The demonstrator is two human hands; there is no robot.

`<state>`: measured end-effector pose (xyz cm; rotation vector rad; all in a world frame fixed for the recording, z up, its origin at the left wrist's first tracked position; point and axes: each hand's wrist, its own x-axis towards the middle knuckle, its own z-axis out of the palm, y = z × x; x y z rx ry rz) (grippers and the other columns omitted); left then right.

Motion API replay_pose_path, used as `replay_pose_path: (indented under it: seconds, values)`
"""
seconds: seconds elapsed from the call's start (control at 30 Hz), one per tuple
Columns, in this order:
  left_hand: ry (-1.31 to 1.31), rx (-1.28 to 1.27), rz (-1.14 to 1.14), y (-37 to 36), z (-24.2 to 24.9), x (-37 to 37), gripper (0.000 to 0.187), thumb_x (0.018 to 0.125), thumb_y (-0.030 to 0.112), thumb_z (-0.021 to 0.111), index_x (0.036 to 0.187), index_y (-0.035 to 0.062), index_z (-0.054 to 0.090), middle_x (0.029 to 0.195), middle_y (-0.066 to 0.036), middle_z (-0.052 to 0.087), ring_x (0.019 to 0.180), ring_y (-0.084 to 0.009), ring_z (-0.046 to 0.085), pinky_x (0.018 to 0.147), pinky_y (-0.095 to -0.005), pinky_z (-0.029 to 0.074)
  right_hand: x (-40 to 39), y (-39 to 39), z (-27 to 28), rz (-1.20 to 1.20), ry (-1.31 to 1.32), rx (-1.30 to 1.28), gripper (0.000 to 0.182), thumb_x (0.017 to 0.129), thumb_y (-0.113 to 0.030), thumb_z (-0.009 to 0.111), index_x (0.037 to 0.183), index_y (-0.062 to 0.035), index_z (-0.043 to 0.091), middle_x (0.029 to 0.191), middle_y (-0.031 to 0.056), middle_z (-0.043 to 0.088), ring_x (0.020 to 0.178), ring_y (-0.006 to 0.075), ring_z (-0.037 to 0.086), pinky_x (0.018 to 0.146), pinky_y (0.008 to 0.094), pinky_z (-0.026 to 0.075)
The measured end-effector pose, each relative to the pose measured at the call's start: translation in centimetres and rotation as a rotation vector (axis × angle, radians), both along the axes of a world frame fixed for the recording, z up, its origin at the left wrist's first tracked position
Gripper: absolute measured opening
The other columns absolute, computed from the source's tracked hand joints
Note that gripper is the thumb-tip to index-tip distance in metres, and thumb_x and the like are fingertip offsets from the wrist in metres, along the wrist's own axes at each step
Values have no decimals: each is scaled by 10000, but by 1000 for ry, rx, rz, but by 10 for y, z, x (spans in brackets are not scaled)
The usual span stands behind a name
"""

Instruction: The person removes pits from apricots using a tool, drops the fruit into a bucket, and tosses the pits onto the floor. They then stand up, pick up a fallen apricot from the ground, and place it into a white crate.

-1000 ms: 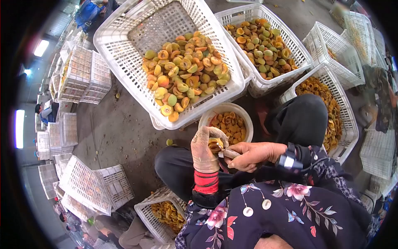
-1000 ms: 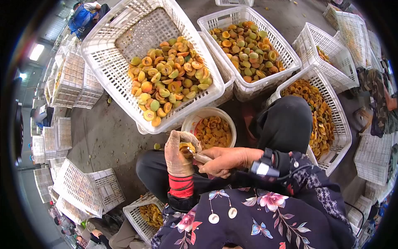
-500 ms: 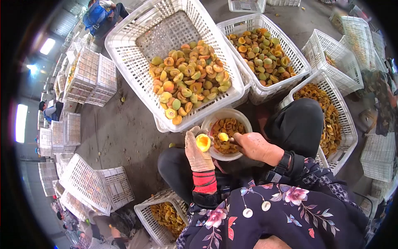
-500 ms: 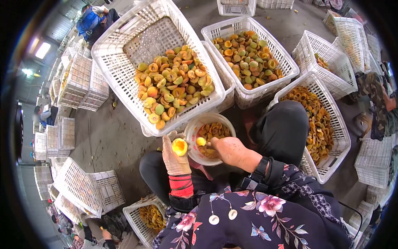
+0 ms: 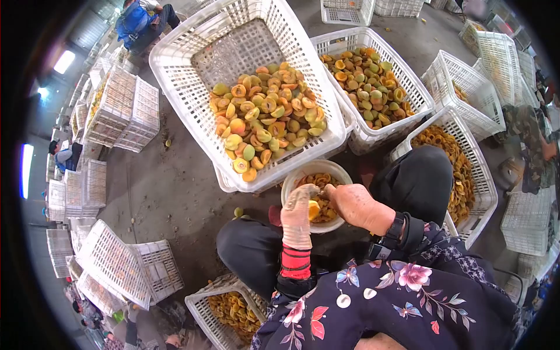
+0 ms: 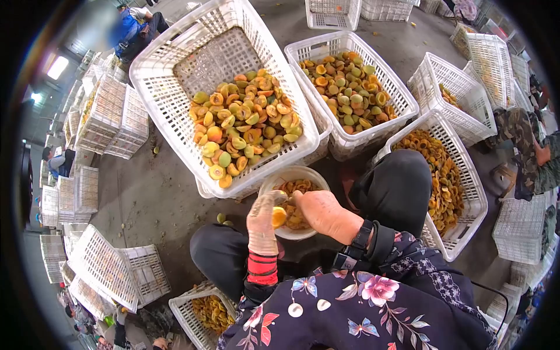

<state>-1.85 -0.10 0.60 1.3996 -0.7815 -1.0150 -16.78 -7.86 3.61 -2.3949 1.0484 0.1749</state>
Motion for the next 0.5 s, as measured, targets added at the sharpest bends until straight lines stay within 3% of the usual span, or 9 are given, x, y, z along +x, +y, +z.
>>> replay_pose_path:
  seconds: [0.03, 0.1, 0.17, 0.23, 0.3, 0.33, 0.4, 0.47, 0.5]
  values:
    - [8, 3, -2, -2, -8, -1, 232, 972, 157, 567, 1104, -5, 670, 1079, -48, 682, 965, -133, 630, 857, -264, 494, 0, 0, -2, -2, 8, 3, 166, 893, -129, 520, 992, -4, 566, 759, 188, 666, 784, 370, 678, 672, 465, 531]
    - [279, 67, 24, -5, -22, -2, 227, 973, 133, 558, 1121, 0, 667, 1075, -49, 684, 994, -134, 626, 864, -263, 494, 1, 1, -5, 42, 25, -80, 173, 912, -137, 495, 990, 2, 563, 771, 191, 668, 789, 372, 677, 677, 466, 530]
    - [269, 84, 5, -5, -22, 0, 228, 972, 135, 557, 1118, -3, 666, 1088, -55, 683, 1016, -138, 626, 880, -268, 491, 5, -3, -6, -1, 65, -35, 179, 902, -140, 515, 996, 5, 561, 771, 196, 666, 795, 382, 672, 682, 470, 528]
    - [434, 40, 210, -4, -20, 0, 249, 974, 149, 556, 1145, -6, 648, 1096, -73, 683, 1041, -150, 623, 896, -278, 489, 3, -7, -10, -45, 103, 9, 189, 893, -144, 534, 1002, 9, 559, 772, 200, 663, 801, 391, 667, 688, 475, 525]
    - [466, 37, 297, -2, -13, 1, 290, 984, 183, 537, 1190, -4, 618, 1120, -101, 676, 1060, -172, 619, 915, -296, 487, -4, -11, -20, -127, -150, -75, 249, 808, -142, 655, 962, 23, 548, 753, 224, 632, 754, 406, 655, 636, 460, 516]
    - [434, 9, 297, -1, -11, 0, 363, 1004, 271, 503, 1223, -3, 597, 1163, -108, 651, 1078, -187, 605, 933, -307, 476, -1, -11, -18, -124, -149, -84, 249, 808, -142, 655, 962, 23, 548, 753, 224, 632, 754, 406, 655, 636, 460, 516]
    - [440, -25, 242, 1, -20, -2, 473, 1023, 386, 464, 1268, -6, 566, 1219, -114, 616, 1102, -204, 584, 966, -325, 455, 6, -5, -12, -189, -574, 139, 334, 770, -134, 695, 1033, 27, 567, 772, 240, 623, 780, 428, 642, 687, 427, 520]
    - [587, -44, 90, 4, -41, -3, 519, 1022, 420, 456, 1305, -8, 535, 1244, -112, 602, 1116, -211, 576, 1004, -350, 434, 10, 0, -10, -122, -533, 232, 374, 743, -131, 711, 1068, 16, 601, 780, 234, 624, 733, 406, 623, 704, 396, 513]
    - [575, -56, 102, 3, -27, -8, 512, 1023, 419, 452, 1298, -3, 542, 1217, -100, 616, 1112, -207, 578, 1012, -357, 428, 11, -1, -2, -105, -518, 291, 364, 738, -130, 710, 1056, 18, 614, 783, 232, 626, 709, 388, 620, 693, 390, 512]
